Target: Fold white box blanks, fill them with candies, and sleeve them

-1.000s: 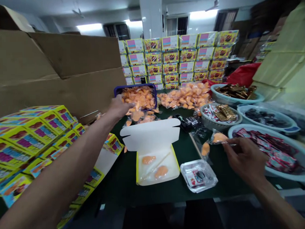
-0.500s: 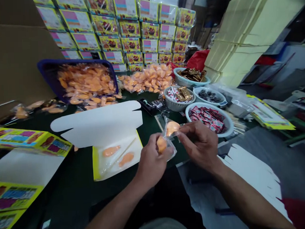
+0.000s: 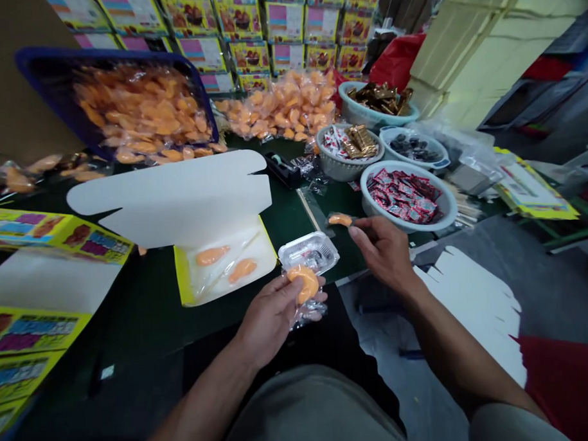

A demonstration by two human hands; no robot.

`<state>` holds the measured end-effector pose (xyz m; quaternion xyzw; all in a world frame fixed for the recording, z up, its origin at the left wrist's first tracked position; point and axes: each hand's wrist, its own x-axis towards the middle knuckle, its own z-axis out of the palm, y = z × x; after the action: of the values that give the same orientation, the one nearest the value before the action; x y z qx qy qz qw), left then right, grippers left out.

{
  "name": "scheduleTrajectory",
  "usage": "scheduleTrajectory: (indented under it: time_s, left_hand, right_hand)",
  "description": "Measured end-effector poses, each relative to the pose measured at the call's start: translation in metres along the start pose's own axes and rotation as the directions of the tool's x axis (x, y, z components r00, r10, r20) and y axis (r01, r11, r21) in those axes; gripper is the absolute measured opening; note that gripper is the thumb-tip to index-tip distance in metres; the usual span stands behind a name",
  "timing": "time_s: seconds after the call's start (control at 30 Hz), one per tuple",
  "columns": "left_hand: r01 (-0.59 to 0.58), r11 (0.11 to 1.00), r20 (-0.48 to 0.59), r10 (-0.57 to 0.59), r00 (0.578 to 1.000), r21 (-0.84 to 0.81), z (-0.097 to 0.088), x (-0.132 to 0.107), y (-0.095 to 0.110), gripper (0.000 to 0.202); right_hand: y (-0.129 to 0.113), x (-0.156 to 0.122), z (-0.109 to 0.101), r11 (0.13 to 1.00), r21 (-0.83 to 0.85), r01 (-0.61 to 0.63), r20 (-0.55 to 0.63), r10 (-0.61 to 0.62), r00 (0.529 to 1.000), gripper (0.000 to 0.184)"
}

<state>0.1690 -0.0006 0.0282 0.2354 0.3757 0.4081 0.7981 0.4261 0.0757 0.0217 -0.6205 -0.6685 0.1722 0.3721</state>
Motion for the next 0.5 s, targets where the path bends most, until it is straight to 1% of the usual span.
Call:
scheduleTrajectory:
  time_s: [0.03,0.07,0.1,0.13,0.17,0.2,0.23,0.3,0.33,0.4,0.43,0.5]
  left_hand:
    - [-0.019,1.0,0.003,0.019,1.0,-0.022,0.002,0.001,0.0,0.044]
    - [-0.036,0.998,0.003,0.036,0.999,-0.045,0.004,0.003,-0.001,0.042]
    - [-0.051,0.997,0.0,0.052,0.999,-0.065,0.006,0.004,-0.002,0.04]
    - [-0.065,0.995,-0.004,0.065,0.998,-0.081,0.008,0.006,-0.004,0.038]
    - [-0.076,0.993,-0.006,0.075,0.997,-0.093,0.011,0.007,-0.006,0.038]
    - [-0.086,0.991,-0.009,0.085,0.996,-0.101,0.013,0.008,-0.008,0.038]
    - [-0.096,0.99,-0.01,0.095,0.995,-0.105,0.014,0.009,-0.011,0.039]
    - [-0.113,0.989,-0.021,0.111,0.994,-0.095,0.015,0.009,-0.016,0.041]
    - [-0.129,0.99,-0.041,0.126,0.991,-0.061,0.014,0.008,-0.018,0.042]
    - [-0.187,0.979,-0.099,0.195,0.976,0.084,0.01,0.004,-0.022,0.041]
    - [-0.218,0.959,-0.115,0.241,0.964,0.179,0.007,0.001,-0.023,0.039]
    - [-0.255,0.902,-0.113,0.31,0.944,0.348,0.001,-0.006,-0.026,0.034]
  right_hand:
    - [-0.01,-0.011,-0.006,0.983,0.177,-0.057,0.119,0.036,0.992,0.038]
    - [-0.019,-0.021,-0.01,0.934,0.329,-0.137,0.258,0.051,0.965,0.04]
    - [-0.028,-0.03,-0.011,0.866,0.446,-0.227,0.387,0.042,0.921,0.041]
    - [-0.035,-0.039,-0.01,0.793,0.526,-0.307,0.483,0.018,0.875,0.04]
    - [-0.041,-0.046,-0.006,0.725,0.583,-0.367,0.541,-0.01,0.841,0.04]
    - [-0.045,-0.052,-0.001,0.663,0.626,-0.409,0.571,-0.033,0.821,0.041]
    - [-0.048,-0.058,0.006,0.609,0.66,-0.44,0.584,-0.048,0.811,0.042]
    - [-0.047,-0.067,0.019,0.525,0.706,-0.474,0.584,-0.055,0.81,0.042]
    - [-0.045,-0.071,0.024,0.5,0.721,-0.48,0.577,-0.048,0.816,0.04]
    - [-0.039,-0.075,0.027,0.485,0.731,-0.48,0.565,-0.035,0.825,0.035]
    - [-0.035,-0.076,0.026,0.496,0.721,-0.484,0.574,-0.036,0.818,0.033]
    - [-0.029,-0.078,0.022,0.531,0.677,-0.51,0.621,-0.041,0.783,0.03]
